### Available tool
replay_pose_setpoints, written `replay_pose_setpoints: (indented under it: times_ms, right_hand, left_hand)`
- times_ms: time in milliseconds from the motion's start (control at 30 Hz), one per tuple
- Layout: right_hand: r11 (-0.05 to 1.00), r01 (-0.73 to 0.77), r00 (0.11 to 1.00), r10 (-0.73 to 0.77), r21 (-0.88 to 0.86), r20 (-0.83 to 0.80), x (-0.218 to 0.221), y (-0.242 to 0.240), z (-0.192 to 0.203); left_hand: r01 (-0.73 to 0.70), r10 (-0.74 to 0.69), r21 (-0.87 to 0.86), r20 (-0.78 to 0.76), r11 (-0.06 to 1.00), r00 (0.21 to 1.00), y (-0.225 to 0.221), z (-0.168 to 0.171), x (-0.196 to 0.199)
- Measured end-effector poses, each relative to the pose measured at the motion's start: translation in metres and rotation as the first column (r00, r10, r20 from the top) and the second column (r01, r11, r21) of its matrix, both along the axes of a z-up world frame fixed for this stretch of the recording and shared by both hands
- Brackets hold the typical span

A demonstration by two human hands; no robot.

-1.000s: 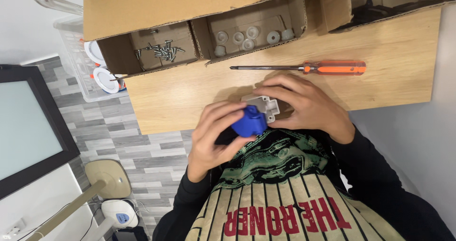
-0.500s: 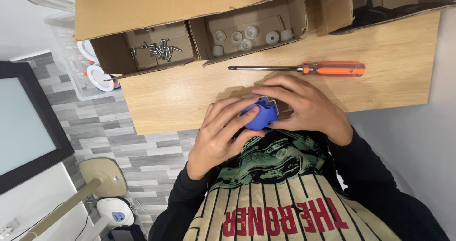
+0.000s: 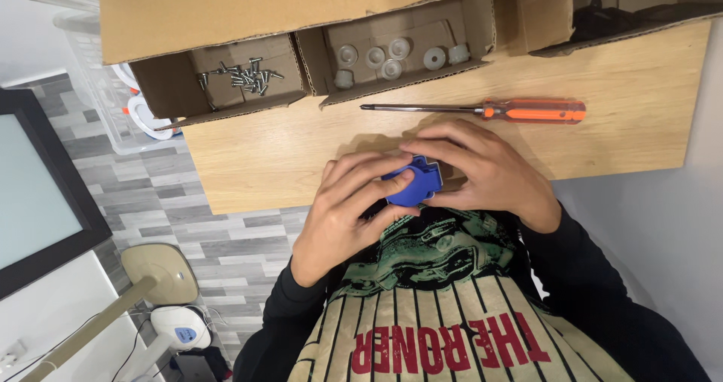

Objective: The person takes a blue electrical socket component and inserts it into a white plastic outlet housing. They then pick up a screwdriver and use it to tighten a screw on the housing to secure the assembly.

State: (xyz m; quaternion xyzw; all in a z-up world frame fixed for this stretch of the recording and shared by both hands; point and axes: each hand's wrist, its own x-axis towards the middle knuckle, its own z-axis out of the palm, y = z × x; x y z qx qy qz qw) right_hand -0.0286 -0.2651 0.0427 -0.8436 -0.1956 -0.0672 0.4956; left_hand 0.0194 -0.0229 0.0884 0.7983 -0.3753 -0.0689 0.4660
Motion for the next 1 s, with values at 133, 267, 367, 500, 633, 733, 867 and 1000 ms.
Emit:
replay_pose_setpoints:
  times_ms: [133,267,367,500,633,733,867,1000]
  right_hand:
    - [1.000,-0.007,1.000,0.006,-0.014,-0.021,0.001,-0.001,-0.001]
    - [0.999,-0.053,0.998,0.052,-0.011,-0.040,0.002,-0.003,0.000]
    - [0.985,-0.162,0.976,0.168,0.057,-0.135,0.003,-0.012,-0.003]
    - [0.972,-0.203,0.960,0.222,0.120,-0.171,0.002,-0.015,-0.005]
    - [0.983,-0.176,0.972,0.183,0.058,-0.148,0.004,-0.013,0.003]
    - [0.981,-0.185,0.969,0.192,0.059,-0.157,0.004,-0.012,0.008]
    - [0.988,-0.151,0.973,0.156,0.046,-0.168,0.002,-0.008,0.005]
    - [0.989,-0.138,0.972,0.146,0.057,-0.186,0.007,-0.011,0.024]
  left_hand:
    - [0.019,-0.018,0.021,-0.045,1.000,0.999,0.001,0.001,0.004]
    - [0.027,-0.025,0.025,-0.064,0.999,0.998,0.002,-0.001,0.006]
    - [0.026,-0.024,0.048,-0.055,0.999,0.998,0.002,0.002,0.005]
    - [0.037,-0.035,0.059,-0.036,0.998,0.999,0.002,0.003,0.006]
    - [0.038,-0.037,0.058,-0.014,0.998,0.999,0.002,0.003,0.005]
    - [0.033,-0.035,0.057,0.035,0.998,0.999,0.002,0.000,0.001]
    - [0.013,-0.019,0.041,0.155,0.999,0.988,0.004,-0.013,-0.004]
    - [0.004,-0.003,-0.006,0.198,1.000,0.980,0.001,-0.033,-0.010]
